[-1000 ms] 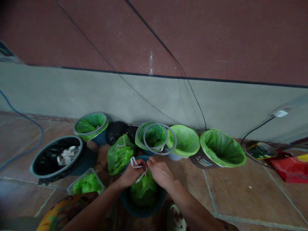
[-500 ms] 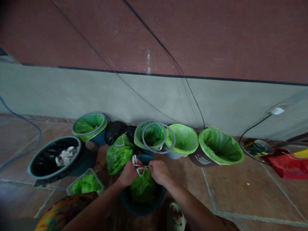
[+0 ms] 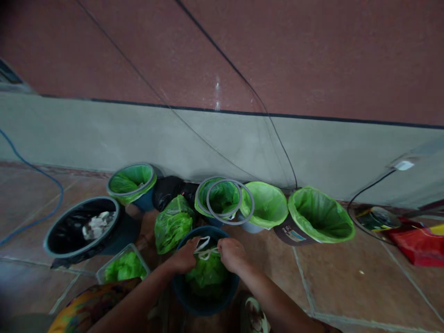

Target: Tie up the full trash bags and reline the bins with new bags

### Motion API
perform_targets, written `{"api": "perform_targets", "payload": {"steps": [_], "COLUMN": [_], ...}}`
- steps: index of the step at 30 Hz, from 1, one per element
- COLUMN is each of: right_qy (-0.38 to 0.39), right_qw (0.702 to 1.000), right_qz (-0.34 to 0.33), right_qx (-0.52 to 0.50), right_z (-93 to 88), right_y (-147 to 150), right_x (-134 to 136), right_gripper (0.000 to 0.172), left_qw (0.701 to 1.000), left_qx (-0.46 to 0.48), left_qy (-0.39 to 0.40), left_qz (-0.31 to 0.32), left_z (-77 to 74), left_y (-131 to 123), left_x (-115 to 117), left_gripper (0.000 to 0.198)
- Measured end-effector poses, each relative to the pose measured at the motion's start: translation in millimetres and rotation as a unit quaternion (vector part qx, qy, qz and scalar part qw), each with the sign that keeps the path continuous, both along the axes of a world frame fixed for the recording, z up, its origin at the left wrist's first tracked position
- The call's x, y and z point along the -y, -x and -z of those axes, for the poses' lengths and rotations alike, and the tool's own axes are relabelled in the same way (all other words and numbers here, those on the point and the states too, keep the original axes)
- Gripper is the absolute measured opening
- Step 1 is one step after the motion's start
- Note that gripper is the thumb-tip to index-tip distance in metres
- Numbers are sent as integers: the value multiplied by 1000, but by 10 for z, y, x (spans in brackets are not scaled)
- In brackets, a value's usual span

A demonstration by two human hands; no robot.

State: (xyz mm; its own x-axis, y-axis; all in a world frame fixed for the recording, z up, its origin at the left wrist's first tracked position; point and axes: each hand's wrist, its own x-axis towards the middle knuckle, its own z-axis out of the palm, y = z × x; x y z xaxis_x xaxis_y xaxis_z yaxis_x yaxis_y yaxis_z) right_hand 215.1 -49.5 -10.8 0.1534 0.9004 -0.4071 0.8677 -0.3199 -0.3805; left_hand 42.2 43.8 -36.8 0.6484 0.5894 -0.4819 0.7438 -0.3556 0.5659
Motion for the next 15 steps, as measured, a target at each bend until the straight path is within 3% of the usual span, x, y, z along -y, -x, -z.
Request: {"api": "perform_targets", "payload": {"steps": [4, 8, 11, 15], "right_qy": [-8, 19, 15, 15], "right_qw": [997, 993, 996, 997], "right_qz": [-60, -100, -58, -3], "right_qx": [-49, -66, -60, -78], "right_z": [77, 138, 236, 420], "right_y": [74, 108, 52, 9], "right_x": [35, 75, 107, 134], "right_gripper": [22, 23, 56, 108], "left_qw": [997, 989, 994, 997], "left_qx": [-26, -82, -63, 68], "left_qy": [1, 13, -23, -18], "left_qz": [72, 119, 84, 34], "left_z": [152, 288, 293, 126], "left_y": [9, -50, -100, -178], "left_x": [147, 268, 289, 241], "left_gripper": [93, 54, 30, 13]}}
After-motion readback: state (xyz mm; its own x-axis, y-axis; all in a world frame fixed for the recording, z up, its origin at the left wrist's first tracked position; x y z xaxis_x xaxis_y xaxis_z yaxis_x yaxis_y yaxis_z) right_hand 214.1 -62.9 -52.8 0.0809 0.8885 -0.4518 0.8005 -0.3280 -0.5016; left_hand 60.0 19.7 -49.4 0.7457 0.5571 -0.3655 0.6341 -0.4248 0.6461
